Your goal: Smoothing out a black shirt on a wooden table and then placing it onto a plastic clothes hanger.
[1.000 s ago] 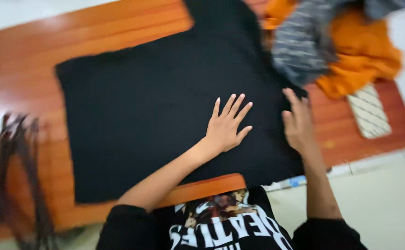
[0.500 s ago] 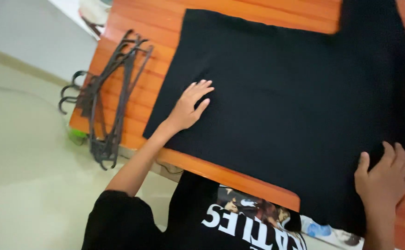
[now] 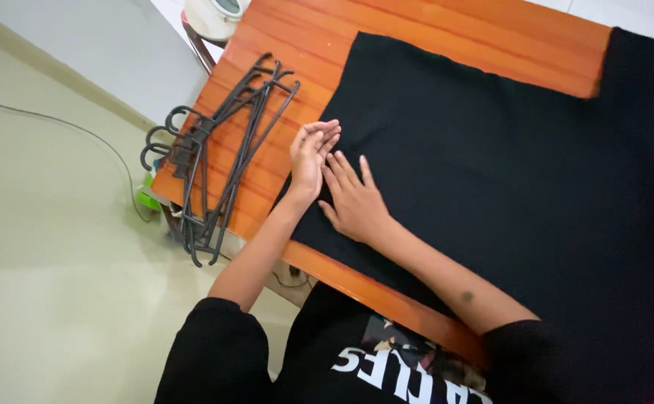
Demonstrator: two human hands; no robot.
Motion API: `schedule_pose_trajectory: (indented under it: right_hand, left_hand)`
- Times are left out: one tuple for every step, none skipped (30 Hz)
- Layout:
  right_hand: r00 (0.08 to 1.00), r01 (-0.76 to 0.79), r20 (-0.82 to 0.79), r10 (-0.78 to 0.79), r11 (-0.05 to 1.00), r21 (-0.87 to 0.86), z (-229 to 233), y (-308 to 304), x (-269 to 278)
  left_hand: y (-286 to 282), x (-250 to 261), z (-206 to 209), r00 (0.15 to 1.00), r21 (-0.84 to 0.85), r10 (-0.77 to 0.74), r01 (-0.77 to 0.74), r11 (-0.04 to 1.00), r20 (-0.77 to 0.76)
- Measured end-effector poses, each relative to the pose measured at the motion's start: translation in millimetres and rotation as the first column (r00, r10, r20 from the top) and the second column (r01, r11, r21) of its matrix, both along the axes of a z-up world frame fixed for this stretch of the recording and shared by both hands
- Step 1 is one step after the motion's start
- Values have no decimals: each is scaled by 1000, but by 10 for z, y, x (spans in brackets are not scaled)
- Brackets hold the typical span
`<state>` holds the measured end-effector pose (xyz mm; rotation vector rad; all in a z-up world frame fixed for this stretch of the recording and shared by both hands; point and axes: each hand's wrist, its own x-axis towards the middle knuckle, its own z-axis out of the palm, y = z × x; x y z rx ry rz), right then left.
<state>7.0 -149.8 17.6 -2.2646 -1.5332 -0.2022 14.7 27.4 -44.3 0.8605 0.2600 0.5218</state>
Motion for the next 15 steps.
schedule_pose_trajectory:
  right_hand:
    - [1000, -2, 1, 2, 1000, 1, 7, 6, -12]
    - [999, 13, -44, -13, 1000, 3, 12, 11, -22]
    - [996, 30, -89, -30, 1000, 3, 16, 10, -27]
    - [996, 31, -88, -31, 1000, 3, 46, -27, -11]
    - [998, 40, -55, -42, 999, -31, 70, -91, -17]
    - [998, 51, -22, -52, 997, -64, 93, -160, -21]
    - [998, 56, -23, -58, 996, -68, 111, -216, -33]
    - [996, 75, -33, -78, 994, -85, 134, -280, -43]
    - [994, 99, -38, -103, 990, -96, 170, -333, -28]
    - [993, 110, -34, -113, 989, -95, 191, -393, -14]
    - [992, 117, -26, -121, 987, -111, 202, -475, -7]
    - [992, 124, -18, -128, 984, -128, 209, -567, 5]
    - [987, 157, -17, -161, 979, -133, 224, -679, 33]
    - [985, 171, -6, -175, 969, -176, 236, -806, 72]
    - [980, 193, -4, -199, 956, -219, 237, -947, 86]
  left_hand:
    - [-7, -8, 23, 1000, 1, 2, -2, 1000, 1]
    - [-15, -14, 43, 1000, 30, 3, -3, 1000, 10]
    - [-30, -11, 60, 1000, 57, 1, -2, 998, 20]
    - [-43, 10, 99, 1000, 57, 1, -2, 998, 22]
    - [-85, 7, 126, 1000, 241, -23, 23, 970, -1]
    - [-133, 5, 150, 999, 415, -42, 50, 908, -27]
    - [-189, -42, 287, 998, 412, -48, 56, 910, -29]
    - [-253, -87, 428, 986, 547, -28, 115, 829, -165]
    - [-303, -95, 591, 958, 664, 10, 191, 723, -287]
    - [-260, -99, 539, 959, 666, 0, 196, 720, -283]
    - [-240, -89, 472, 979, 724, 9, 144, 675, -203]
    - [-229, -70, 401, 993, 773, 13, 86, 628, -121]
    - [-226, -84, 431, 993, 770, -21, 107, 629, -120]
    - [-232, -79, 456, 987, 772, 10, 120, 624, -162]
    - [-248, -66, 474, 977, 774, 31, 147, 616, -211]
